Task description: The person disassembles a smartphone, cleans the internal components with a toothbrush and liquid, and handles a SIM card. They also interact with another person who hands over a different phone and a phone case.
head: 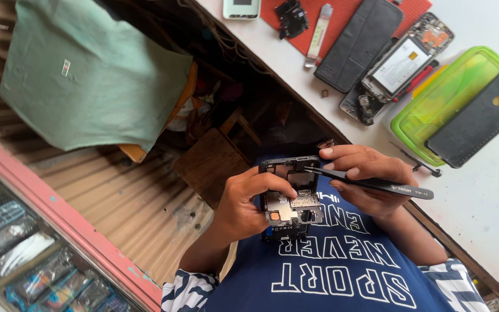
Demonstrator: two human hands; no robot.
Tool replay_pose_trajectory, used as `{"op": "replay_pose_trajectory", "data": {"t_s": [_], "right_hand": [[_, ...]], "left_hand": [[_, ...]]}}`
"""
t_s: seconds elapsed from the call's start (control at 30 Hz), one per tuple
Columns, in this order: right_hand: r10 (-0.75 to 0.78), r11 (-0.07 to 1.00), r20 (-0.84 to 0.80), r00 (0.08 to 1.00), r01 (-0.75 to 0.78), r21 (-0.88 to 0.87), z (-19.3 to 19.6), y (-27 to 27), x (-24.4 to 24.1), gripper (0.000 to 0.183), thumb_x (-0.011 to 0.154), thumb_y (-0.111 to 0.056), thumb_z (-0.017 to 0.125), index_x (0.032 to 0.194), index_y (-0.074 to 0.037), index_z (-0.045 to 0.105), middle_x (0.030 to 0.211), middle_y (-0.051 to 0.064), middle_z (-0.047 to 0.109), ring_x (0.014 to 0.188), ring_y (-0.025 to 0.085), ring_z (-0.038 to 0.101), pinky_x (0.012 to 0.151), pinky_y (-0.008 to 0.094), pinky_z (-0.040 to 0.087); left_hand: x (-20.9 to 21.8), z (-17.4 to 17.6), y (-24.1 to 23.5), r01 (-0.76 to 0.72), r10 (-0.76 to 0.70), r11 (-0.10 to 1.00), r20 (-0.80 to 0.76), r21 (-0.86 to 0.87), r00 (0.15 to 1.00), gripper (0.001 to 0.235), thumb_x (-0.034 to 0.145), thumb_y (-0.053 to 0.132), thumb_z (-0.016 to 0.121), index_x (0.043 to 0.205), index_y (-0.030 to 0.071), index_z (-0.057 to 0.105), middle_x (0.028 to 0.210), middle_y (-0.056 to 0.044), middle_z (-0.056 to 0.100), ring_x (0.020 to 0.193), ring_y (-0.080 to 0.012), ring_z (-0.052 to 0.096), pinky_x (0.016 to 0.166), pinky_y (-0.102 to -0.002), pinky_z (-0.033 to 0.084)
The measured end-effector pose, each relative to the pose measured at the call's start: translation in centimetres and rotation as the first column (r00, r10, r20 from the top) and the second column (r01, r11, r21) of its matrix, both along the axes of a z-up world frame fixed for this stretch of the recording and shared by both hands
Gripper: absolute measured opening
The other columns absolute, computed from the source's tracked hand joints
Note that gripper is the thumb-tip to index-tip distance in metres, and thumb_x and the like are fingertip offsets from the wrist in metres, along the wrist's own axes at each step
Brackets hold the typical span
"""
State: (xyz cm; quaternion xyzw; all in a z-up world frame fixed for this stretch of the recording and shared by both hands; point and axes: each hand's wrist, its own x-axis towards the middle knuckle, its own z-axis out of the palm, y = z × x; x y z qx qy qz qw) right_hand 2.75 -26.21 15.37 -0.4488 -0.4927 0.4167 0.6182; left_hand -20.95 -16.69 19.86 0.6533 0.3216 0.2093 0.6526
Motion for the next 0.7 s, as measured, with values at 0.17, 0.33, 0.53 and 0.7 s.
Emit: {"op": "replay_pose_trajectory", "data": {"t_s": [0.17, 0.33, 0.53, 0.7], "right_hand": [[0.196, 0.977, -0.007, 0.981, -0.194, 0.090, -0.7, 1.1, -1.3, 0.030, 0.086, 0.002, 0.078, 0.107, -0.004, 0.056, 0.100, 0.018, 0.072, 0.113, 0.038, 0.073, 0.092, 0.047, 0.064], [0.391, 0.915, -0.073, 0.918, -0.378, 0.140, -1.7, 1.3, -3.3, 0.030, 0.087, 0.004, 0.075, 0.106, -0.003, 0.054, 0.098, 0.020, 0.070, 0.110, 0.038, 0.074, 0.091, 0.048, 0.067], [0.588, 0.807, -0.255, 0.768, -0.576, 0.128, -3.4, 0.5, -6.0, 0.028, 0.092, 0.004, 0.073, 0.109, -0.004, 0.052, 0.102, 0.022, 0.070, 0.111, 0.037, 0.073, 0.094, 0.049, 0.063], [0.670, 0.730, -0.317, 0.672, -0.674, 0.115, -4.7, -0.7, -7.2, 0.025, 0.094, 0.004, 0.072, 0.109, -0.005, 0.054, 0.103, 0.023, 0.069, 0.116, 0.038, 0.071, 0.098, 0.052, 0.061]], "left_hand": [[-2.5, 0.5, -4.6, -0.152, 0.160, 0.985, -0.102, 0.077, 0.982, 0.024, 0.081, 0.013, 0.088, 0.099, 0.011, 0.073, 0.093, -0.001, 0.073, 0.081, -0.0107, 0.071, 0.067, -0.024, 0.056], [-4.1, 0.8, -9.4, -0.355, 0.362, 0.932, -0.115, 0.079, 0.925, 0.025, 0.080, 0.013, 0.088, 0.098, 0.010, 0.071, 0.095, -0.002, 0.073, 0.081, -0.0105, 0.072, 0.067, -0.023, 0.056], [-5.2, 0.6, -15.7, -0.596, 0.600, 0.800, -0.095, 0.067, 0.795, 0.025, 0.082, 0.008, 0.087, 0.098, 0.007, 0.069, 0.096, -0.002, 0.070, 0.086, -0.0113, 0.068, 0.073, -0.023, 0.053], [-4.8, 0.2, -19.7, -0.715, 0.711, 0.699, -0.099, 0.000, 0.696, 0.019, 0.087, 0.002, 0.083, 0.100, 0.005, 0.069, 0.095, -0.002, 0.070, 0.084, -0.0092, 0.067, 0.071, -0.023, 0.051]]}}
